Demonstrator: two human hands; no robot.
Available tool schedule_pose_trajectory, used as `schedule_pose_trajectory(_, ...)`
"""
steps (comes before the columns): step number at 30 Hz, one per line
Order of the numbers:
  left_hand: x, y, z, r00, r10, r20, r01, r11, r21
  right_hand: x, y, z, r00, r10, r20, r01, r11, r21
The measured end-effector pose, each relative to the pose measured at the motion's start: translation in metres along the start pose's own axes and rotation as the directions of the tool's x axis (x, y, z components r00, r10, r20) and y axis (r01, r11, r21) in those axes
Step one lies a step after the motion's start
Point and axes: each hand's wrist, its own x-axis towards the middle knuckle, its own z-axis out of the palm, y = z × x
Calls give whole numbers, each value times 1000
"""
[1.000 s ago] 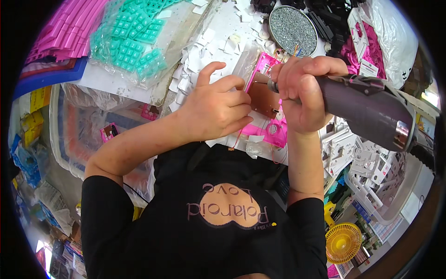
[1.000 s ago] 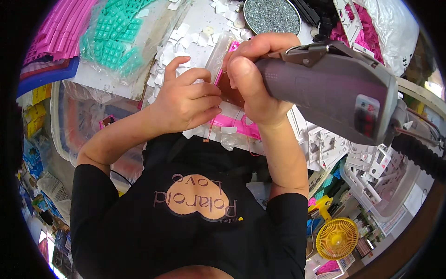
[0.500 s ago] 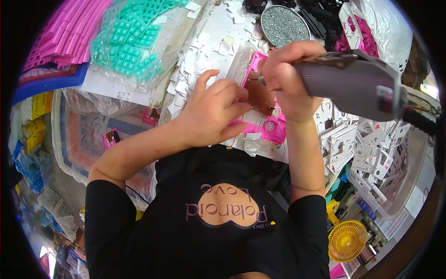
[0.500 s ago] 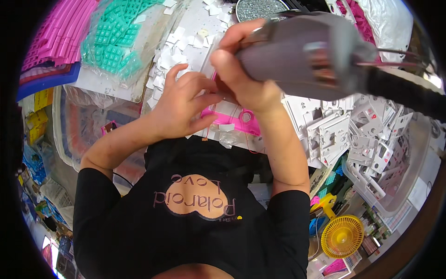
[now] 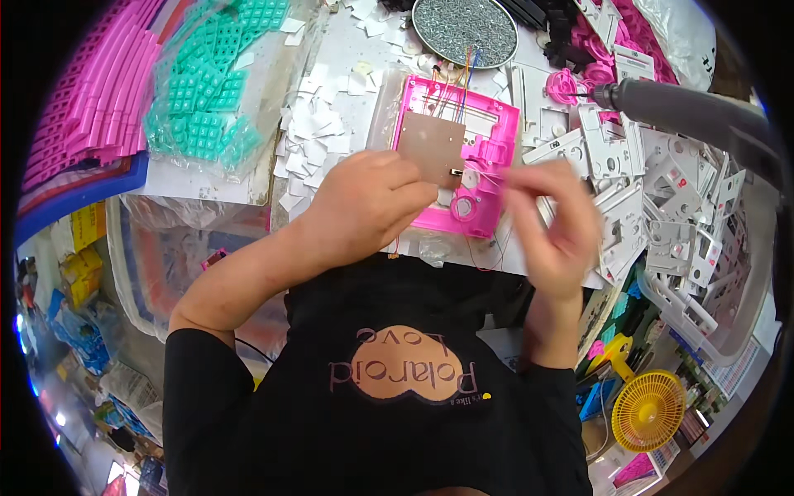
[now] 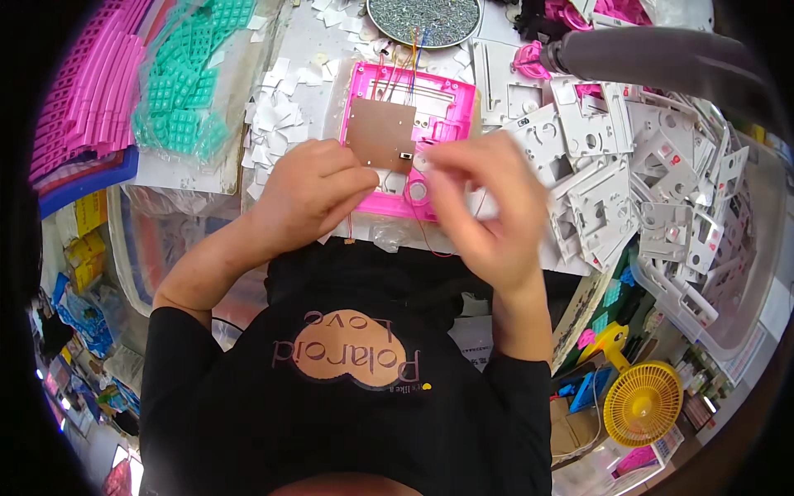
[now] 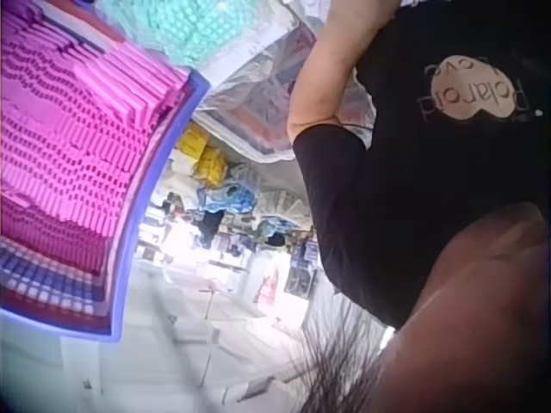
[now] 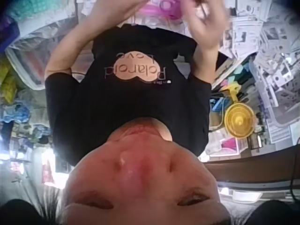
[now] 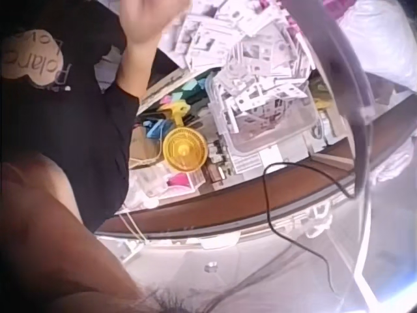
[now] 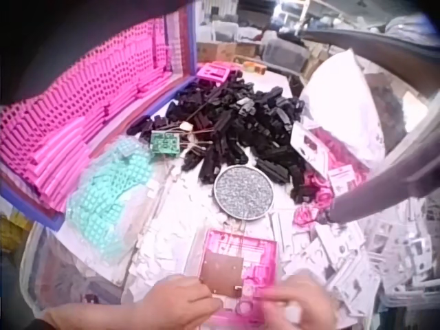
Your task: Using a glue gun to assemble small toy parts and accessories into a pink frame and packaging them.
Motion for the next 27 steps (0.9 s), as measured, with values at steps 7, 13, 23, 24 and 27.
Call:
schedule_pose_trajectory(7, 9, -4, 1, 993, 33, -115, -47, 991, -128, 8, 27, 31, 830, 343, 441, -496, 815, 299)
schedule_pose_trajectory(13, 4, 2, -5, 920, -392, 11, 334, 771, -542, 16, 32, 36, 786, 326, 525, -568, 716, 406)
schedule_pose_trajectory(23, 10, -12, -15, 752, -407, 518, 636, 244, -732, 12, 32, 39, 805, 330, 492, -536, 759, 369)
schedule_pose_trajectory(24, 11, -12, -16, 748, -398, 532, 645, 248, -723, 11, 32, 39, 816, 324, 479, -519, 776, 359)
schedule_pose_trajectory(27, 8, -15, -13, 754, -390, 529, 643, 269, -717, 11, 30, 44, 833, 310, 458, -478, 819, 316)
